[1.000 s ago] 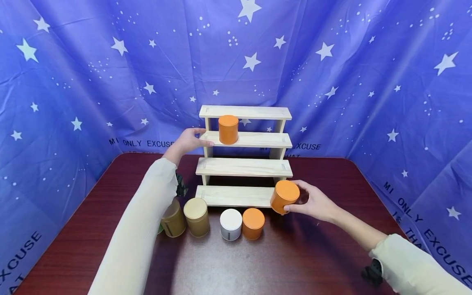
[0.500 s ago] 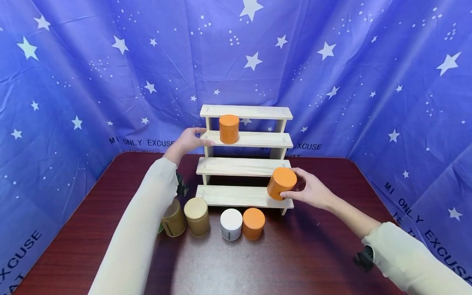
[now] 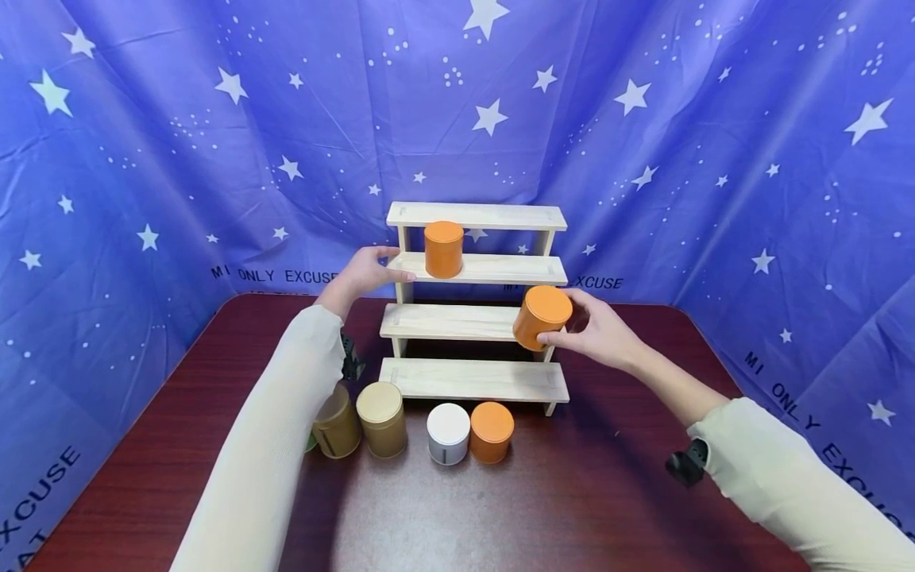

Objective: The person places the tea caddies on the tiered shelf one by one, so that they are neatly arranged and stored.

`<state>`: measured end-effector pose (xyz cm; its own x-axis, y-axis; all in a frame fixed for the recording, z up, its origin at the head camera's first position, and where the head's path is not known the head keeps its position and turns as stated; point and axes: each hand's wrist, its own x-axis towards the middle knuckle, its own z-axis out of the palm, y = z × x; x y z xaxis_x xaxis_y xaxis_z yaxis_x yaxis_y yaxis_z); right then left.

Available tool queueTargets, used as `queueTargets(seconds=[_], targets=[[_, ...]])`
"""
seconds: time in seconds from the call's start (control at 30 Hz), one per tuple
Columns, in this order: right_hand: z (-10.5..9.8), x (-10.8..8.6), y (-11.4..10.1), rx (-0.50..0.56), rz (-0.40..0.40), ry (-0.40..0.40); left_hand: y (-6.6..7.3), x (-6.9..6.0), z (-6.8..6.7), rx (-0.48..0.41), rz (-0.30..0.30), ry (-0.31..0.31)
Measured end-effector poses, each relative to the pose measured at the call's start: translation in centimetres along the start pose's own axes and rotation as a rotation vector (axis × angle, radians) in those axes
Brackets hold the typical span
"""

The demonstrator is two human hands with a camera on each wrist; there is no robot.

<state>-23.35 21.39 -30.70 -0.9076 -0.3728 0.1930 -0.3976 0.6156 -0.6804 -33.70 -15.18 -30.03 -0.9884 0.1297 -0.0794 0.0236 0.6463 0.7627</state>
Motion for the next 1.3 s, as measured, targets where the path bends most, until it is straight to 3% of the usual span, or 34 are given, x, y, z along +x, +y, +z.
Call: queueTargets(seconds=[0.6,1.07,1.3], targets=[[-0.3,2.4,-0.9,0.026,0.018,-0.015,-0.1,0.1,0.0,-0.023,-0.004,0.002],[-0.3,3.9,-1.1,0.005,0.007,0.006,0.0,0.1,0.1,0.001,0.014,-0.002],[-0.3,4.6,-1.7,0.017,0.005,0.053,0.0,0.0,0.1,-0.005,0.01,0.003]])
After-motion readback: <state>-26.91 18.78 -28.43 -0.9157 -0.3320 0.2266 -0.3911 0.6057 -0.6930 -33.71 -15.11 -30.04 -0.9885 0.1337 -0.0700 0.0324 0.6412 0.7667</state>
